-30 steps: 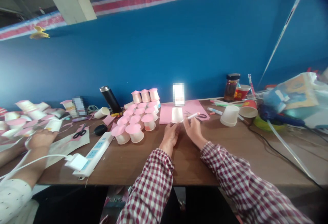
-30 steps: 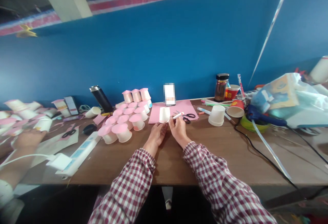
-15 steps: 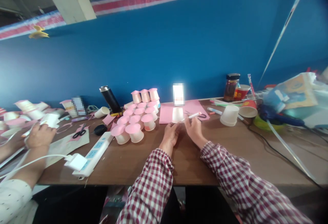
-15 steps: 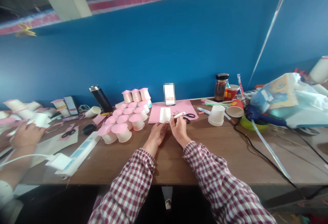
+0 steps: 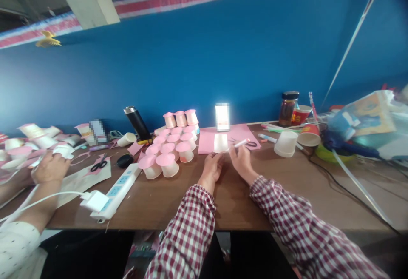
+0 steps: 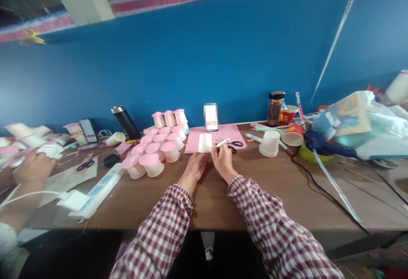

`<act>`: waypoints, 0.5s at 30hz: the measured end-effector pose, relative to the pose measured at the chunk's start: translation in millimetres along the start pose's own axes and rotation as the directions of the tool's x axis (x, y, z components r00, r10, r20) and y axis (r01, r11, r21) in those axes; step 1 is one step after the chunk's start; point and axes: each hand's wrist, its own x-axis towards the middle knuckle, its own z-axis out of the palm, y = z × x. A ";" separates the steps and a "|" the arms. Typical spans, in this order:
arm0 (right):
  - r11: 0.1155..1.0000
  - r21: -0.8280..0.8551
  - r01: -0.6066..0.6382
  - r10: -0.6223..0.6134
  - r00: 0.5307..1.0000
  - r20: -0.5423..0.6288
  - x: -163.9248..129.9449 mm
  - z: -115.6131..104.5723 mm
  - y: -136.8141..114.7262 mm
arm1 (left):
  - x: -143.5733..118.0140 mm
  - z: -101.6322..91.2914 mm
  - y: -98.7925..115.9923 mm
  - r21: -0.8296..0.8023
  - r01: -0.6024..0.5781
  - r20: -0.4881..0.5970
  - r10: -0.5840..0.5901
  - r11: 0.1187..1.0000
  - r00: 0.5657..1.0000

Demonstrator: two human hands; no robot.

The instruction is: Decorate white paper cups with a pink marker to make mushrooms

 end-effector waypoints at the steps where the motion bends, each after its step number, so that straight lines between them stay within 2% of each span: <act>1: 1.000 -0.003 0.000 0.000 1.000 0.004 0.2 0.4 0.4 | -0.1 -0.1 0.1 0.002 -0.002 -0.001 0.002 1.000 1.000; 15: 1.000 -0.016 -0.008 0.008 1.000 0.018 1.0 3.6 2.2 | -2.1 3.9 1.9 0.024 0.000 -0.033 0.001 1.000 0.999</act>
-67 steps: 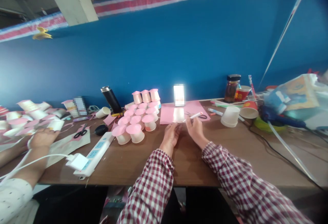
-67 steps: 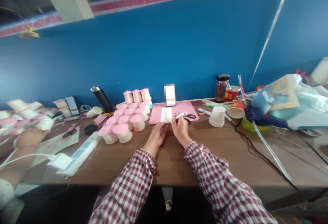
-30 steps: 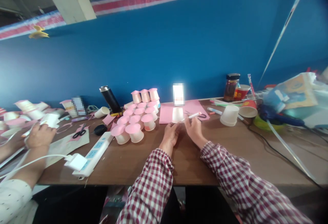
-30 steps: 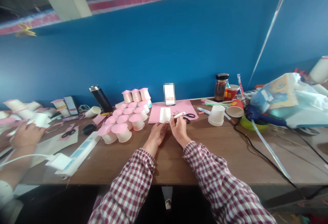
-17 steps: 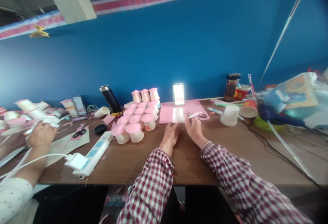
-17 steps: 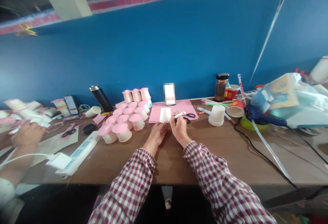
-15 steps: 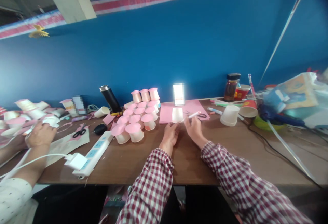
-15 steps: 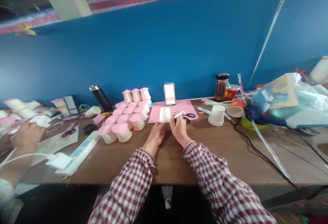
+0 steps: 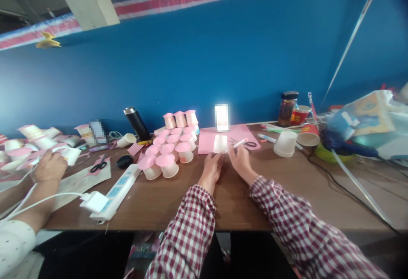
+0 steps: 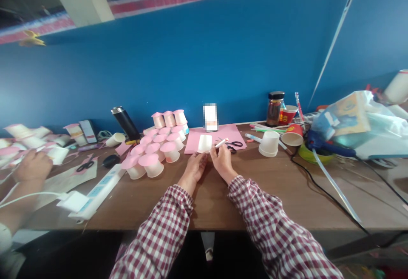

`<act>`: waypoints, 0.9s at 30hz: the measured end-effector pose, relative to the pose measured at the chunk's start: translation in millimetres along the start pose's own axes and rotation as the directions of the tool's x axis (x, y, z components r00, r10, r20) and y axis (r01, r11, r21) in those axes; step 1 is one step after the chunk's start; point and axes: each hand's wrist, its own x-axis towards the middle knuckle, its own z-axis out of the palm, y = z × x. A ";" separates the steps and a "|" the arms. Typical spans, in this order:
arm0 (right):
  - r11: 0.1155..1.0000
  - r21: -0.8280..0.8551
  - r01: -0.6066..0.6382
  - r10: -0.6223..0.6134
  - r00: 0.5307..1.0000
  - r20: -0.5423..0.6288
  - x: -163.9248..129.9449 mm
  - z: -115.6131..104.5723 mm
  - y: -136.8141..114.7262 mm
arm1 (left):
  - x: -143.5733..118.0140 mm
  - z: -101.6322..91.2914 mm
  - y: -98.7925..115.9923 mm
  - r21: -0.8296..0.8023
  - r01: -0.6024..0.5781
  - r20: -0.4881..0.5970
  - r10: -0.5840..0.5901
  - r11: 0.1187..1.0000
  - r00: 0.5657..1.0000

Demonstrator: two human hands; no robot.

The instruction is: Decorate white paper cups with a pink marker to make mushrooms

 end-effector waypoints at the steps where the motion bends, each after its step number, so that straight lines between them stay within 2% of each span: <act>1: 1.000 -0.002 -0.002 0.002 1.000 0.000 -0.1 0.2 0.3 | 0.2 0.0 0.0 -0.001 0.002 -0.002 -0.002 1.000 1.000; 16: 0.999 0.028 -0.033 0.033 0.999 -0.013 0.8 -2.9 0.4 | -2.4 0.8 1.7 -0.048 0.011 0.007 -0.011 0.999 1.000; 27: 0.987 0.114 -0.111 0.119 0.991 -0.066 1.0 -4.7 -3.1 | -4.6 0.2 3.7 -0.078 0.036 0.017 -0.035 0.996 0.999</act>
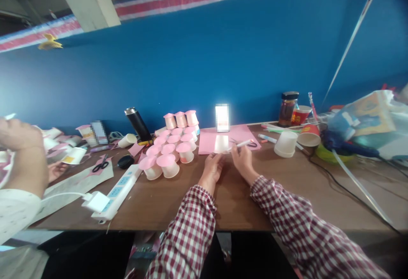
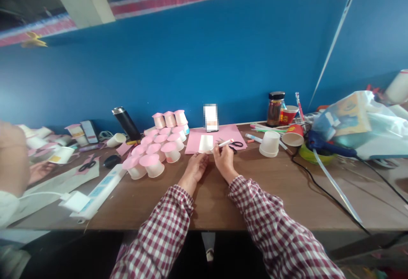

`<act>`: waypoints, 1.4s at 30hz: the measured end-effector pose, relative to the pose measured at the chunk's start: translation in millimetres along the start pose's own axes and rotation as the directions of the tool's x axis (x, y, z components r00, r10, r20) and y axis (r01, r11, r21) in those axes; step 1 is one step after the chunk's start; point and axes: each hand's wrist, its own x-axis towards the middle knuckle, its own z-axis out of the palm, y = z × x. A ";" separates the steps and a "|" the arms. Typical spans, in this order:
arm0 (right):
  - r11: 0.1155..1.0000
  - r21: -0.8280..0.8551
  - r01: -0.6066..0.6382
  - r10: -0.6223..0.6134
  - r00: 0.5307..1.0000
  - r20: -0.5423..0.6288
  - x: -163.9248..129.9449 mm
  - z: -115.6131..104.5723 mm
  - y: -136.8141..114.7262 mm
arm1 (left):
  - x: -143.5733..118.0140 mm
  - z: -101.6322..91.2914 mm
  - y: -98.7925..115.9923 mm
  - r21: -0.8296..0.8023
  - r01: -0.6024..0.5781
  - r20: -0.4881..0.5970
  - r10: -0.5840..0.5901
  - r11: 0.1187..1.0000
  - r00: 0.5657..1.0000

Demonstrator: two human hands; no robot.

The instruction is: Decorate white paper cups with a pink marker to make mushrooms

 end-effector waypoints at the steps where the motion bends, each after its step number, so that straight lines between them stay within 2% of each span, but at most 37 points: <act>1: 1.000 0.011 -0.013 0.013 1.000 -0.015 0.2 -0.8 -0.7 | 0.8 -0.9 -0.2 -0.009 0.000 -0.002 0.000 1.000 1.000; 5: 0.997 0.071 -0.030 0.032 0.999 -0.021 0.8 -3.4 -1.0 | 4.6 -4.9 -0.5 -0.062 -0.008 -0.024 0.006 0.998 1.000; 9: 0.994 0.102 0.029 -0.037 0.996 0.076 -1.2 0.2 5.2 | 7.3 -7.3 0.5 -0.135 -0.023 -0.051 0.017 0.991 0.999; 16: 0.984 0.111 0.139 -0.156 0.974 0.166 -4.2 12.5 11.5 | 8.8 -6.6 2.4 -0.212 -0.043 -0.038 0.036 0.976 0.999; 21: 0.975 0.132 0.177 -0.201 0.958 0.206 -5.8 11.5 10.1 | 10.1 -7.3 -0.1 -0.180 -0.031 0.001 0.032 0.983 1.000; 30: 0.982 0.084 0.168 -0.183 0.959 0.218 -8.8 9.1 9.7 | 8.3 -8.0 -4.0 -0.086 -0.031 0.052 0.036 0.996 0.998; 42: 0.983 0.039 0.178 -0.183 0.955 0.232 -11.1 8.4 10.7 | 9.5 -9.5 -4.6 -0.055 -0.041 0.115 0.047 0.998 0.992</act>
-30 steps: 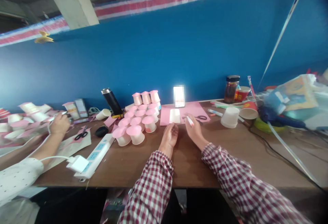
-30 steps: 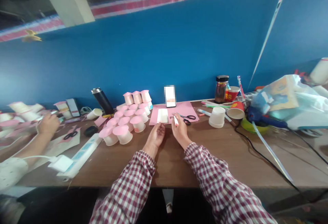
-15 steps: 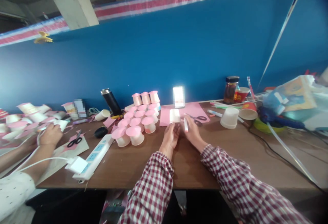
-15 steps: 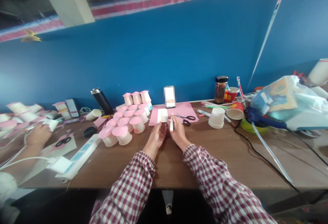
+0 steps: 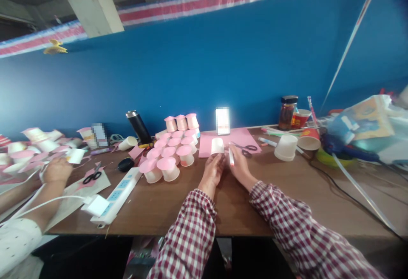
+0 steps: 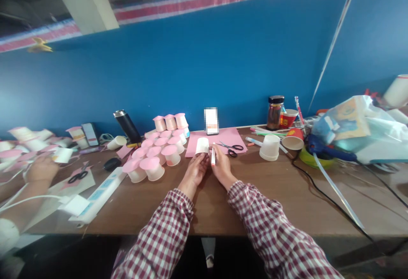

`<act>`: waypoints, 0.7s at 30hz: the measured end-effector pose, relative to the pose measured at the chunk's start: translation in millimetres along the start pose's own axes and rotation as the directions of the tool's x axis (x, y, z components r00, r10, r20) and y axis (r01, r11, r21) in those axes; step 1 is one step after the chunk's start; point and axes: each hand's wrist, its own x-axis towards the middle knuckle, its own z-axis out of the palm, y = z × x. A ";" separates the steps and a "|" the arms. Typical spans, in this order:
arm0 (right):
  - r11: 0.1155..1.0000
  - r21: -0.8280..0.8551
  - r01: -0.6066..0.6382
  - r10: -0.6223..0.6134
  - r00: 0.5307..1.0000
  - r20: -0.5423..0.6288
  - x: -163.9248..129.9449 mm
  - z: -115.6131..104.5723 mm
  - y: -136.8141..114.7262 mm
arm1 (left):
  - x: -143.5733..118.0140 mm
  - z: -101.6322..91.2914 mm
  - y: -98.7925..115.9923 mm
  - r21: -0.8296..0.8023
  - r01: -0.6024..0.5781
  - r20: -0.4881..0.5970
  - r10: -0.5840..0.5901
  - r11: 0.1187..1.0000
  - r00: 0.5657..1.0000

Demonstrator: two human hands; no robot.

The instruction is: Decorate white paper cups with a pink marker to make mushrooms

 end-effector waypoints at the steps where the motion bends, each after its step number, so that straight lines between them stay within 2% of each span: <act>1: 1.000 -0.004 0.000 0.000 1.000 0.002 -0.2 -0.1 -0.1 | 0.0 -0.2 0.0 0.002 0.000 0.003 0.000 1.000 1.000; 21: 0.998 -0.067 0.012 -0.009 0.999 0.052 -2.7 -1.9 -2.9 | 1.4 0.0 0.8 -0.021 -0.006 -0.100 0.004 1.000 0.995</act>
